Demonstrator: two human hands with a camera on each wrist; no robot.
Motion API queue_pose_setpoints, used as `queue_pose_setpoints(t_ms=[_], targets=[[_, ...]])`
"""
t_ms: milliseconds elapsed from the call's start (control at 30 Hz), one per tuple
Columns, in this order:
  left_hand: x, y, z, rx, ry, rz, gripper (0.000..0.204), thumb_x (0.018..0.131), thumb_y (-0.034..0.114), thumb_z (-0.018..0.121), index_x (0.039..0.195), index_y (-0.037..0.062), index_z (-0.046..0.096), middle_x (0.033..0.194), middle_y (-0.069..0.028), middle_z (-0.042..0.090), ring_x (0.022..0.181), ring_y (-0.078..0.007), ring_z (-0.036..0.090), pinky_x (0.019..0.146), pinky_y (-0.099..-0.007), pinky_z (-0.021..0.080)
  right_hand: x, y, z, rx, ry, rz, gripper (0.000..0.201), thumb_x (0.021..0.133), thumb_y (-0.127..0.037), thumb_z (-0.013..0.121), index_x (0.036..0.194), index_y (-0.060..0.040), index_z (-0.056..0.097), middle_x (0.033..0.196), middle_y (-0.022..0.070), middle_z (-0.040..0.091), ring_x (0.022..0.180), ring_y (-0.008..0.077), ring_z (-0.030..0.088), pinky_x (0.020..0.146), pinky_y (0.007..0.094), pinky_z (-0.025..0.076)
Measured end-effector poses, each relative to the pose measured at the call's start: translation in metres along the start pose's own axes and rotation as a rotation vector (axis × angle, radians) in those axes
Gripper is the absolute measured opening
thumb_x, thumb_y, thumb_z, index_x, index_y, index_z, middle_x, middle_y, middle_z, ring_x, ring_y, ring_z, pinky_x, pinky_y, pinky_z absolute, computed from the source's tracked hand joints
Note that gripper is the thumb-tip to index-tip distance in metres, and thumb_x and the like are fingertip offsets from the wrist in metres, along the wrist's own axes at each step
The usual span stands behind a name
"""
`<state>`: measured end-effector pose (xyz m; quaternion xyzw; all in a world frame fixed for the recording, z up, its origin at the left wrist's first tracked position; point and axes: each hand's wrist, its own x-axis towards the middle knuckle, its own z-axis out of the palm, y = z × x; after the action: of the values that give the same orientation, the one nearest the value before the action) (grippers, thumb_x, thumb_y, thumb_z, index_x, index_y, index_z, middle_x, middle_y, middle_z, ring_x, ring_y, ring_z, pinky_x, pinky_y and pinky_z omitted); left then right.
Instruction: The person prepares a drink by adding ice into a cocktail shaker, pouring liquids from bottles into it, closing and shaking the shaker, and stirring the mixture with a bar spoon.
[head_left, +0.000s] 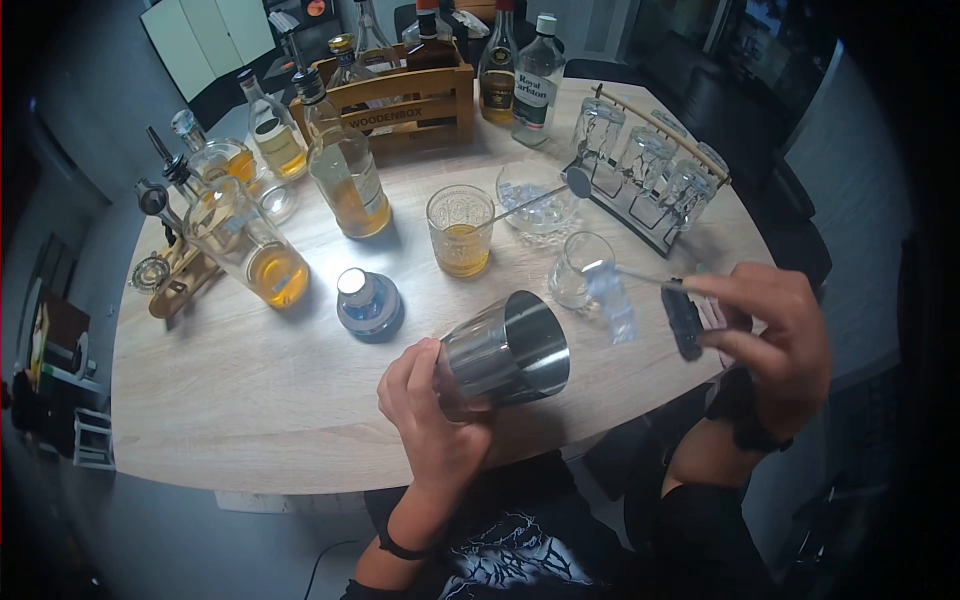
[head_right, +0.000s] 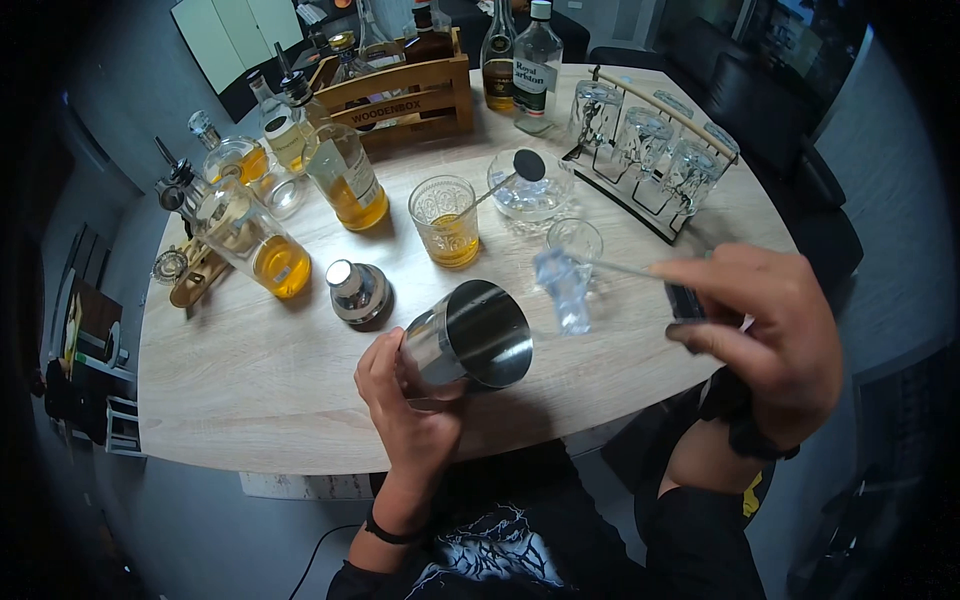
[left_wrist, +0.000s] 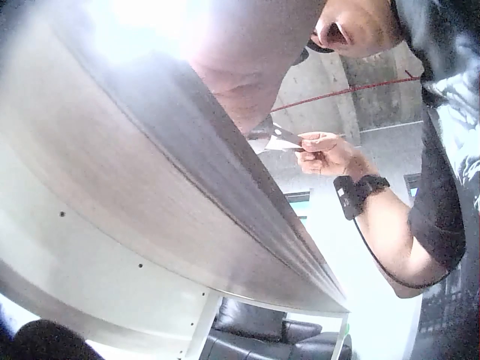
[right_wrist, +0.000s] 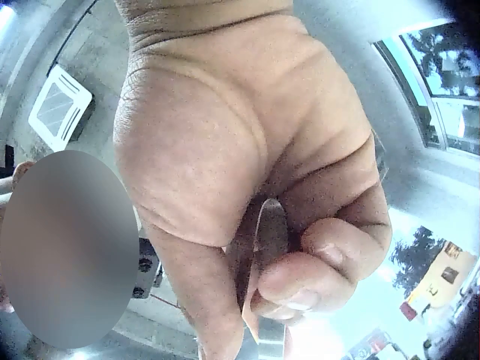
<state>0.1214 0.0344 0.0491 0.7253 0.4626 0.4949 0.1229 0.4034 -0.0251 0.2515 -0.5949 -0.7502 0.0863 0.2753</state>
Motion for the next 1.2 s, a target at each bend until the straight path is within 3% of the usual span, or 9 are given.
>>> queue_pose_setpoints(t_ms=[67, 133, 367, 467, 700, 833, 900, 1000, 1200], targets=[[-0.002, -0.001, -0.001, 0.0, -0.008, 0.001, 0.081, 0.071, 0.001, 0.083, 0.143, 0.0057, 0.045, 0.134, -0.0159, 0.052, 0.121, -0.0325, 0.052, 0.097, -0.0365, 0.046, 0.001, -0.012, 0.008, -0.009, -0.079, -0.016, 0.043, 0.072, -0.008, 0.081, 0.114, 0.0016, 0.075, 0.064, 0.0085, 0.053, 0.058, 0.0174, 0.052, 0.054, 0.0336, 0.036], [-0.004, -0.002, 0.002, -0.039, 0.049, 0.017, 0.088, 0.063, -0.005, 0.077, 0.143, 0.0058, 0.044, 0.132, -0.0164, 0.054, 0.122, -0.0349, 0.052, 0.107, -0.0472, 0.033, 0.006, -0.017, 0.015, 0.008, -0.115, -0.053, 0.044, 0.074, -0.008, 0.082, 0.116, 0.0005, 0.074, 0.066, 0.0093, 0.056, 0.058, 0.0202, 0.054, 0.054, 0.0351, 0.038], [-0.01, 0.0, -0.005, -0.068, 0.083, 0.028, 0.084, 0.066, -0.004, 0.077, 0.143, 0.0066, 0.045, 0.133, -0.0172, 0.054, 0.124, -0.0367, 0.05, 0.107, -0.0485, 0.035, 0.022, -0.015, 0.05, 0.086, -0.301, -0.164, 0.042, 0.081, -0.014, 0.079, 0.121, -0.004, 0.071, 0.075, 0.0137, 0.061, 0.067, 0.0316, 0.062, 0.059, 0.0414, 0.046], [-0.011, 0.0, -0.006, -0.065, 0.082, 0.051, 0.082, 0.067, -0.003, 0.077, 0.142, 0.007, 0.045, 0.134, -0.0174, 0.054, 0.124, -0.0375, 0.05, 0.108, -0.0499, 0.035, 0.029, -0.022, 0.071, 0.066, -0.323, -0.198, 0.036, 0.082, -0.019, 0.077, 0.116, -0.0074, 0.071, 0.077, 0.0127, 0.063, 0.071, 0.034, 0.066, 0.061, 0.0437, 0.049], [-0.017, 0.0, -0.01, -0.066, 0.086, 0.082, 0.078, 0.07, -0.003, 0.077, 0.141, 0.0081, 0.047, 0.136, -0.0179, 0.054, 0.124, -0.0396, 0.049, 0.108, -0.0514, 0.036, 0.043, -0.038, 0.101, -0.196, -0.384, -0.305, 0.016, 0.082, -0.023, 0.073, 0.082, -0.008, 0.068, 0.079, 0.0081, 0.066, 0.07, 0.0311, 0.069, 0.06, 0.0423, 0.052], [-0.019, -0.001, -0.012, -0.075, 0.09, 0.061, 0.079, 0.07, -0.003, 0.077, 0.141, 0.0082, 0.047, 0.136, -0.0182, 0.054, 0.124, -0.04, 0.049, 0.108, -0.0514, 0.037, 0.045, -0.046, 0.111, -0.226, -0.401, -0.318, 0.017, 0.081, -0.023, 0.073, 0.079, -0.0066, 0.069, 0.079, 0.0095, 0.067, 0.068, 0.0308, 0.069, 0.059, 0.0419, 0.053], [-0.021, -0.002, -0.012, -0.073, 0.091, 0.067, 0.079, 0.069, -0.002, 0.078, 0.142, 0.0081, 0.047, 0.136, -0.0182, 0.054, 0.124, -0.04, 0.049, 0.108, -0.0513, 0.037, 0.046, -0.048, 0.117, -0.244, -0.408, -0.304, 0.015, 0.07, -0.02, 0.075, 0.072, -0.0067, 0.069, 0.075, 0.0119, 0.067, 0.066, 0.0343, 0.068, 0.059, 0.0432, 0.053], [-0.024, -0.001, -0.011, -0.081, 0.09, 0.063, 0.08, 0.069, -0.002, 0.078, 0.142, 0.008, 0.047, 0.136, -0.0181, 0.054, 0.124, -0.04, 0.049, 0.107, -0.0512, 0.037, 0.049, -0.052, 0.121, -0.342, -0.46, -0.318, 0.014, 0.066, -0.02, 0.075, 0.068, -0.0068, 0.069, 0.071, 0.014, 0.068, 0.064, 0.0341, 0.069, 0.058, 0.0429, 0.053], [-0.025, -0.004, -0.013, -0.079, 0.101, 0.051, 0.081, 0.067, -0.001, 0.079, 0.141, 0.0081, 0.048, 0.136, -0.0176, 0.053, 0.123, -0.0405, 0.05, 0.107, -0.0512, 0.037, 0.053, -0.057, 0.126, -0.346, -0.459, -0.329, 0.013, 0.071, -0.018, 0.072, 0.067, -0.0061, 0.072, 0.07, 0.0142, 0.069, 0.063, 0.0325, 0.071, 0.056, 0.0413, 0.053]])
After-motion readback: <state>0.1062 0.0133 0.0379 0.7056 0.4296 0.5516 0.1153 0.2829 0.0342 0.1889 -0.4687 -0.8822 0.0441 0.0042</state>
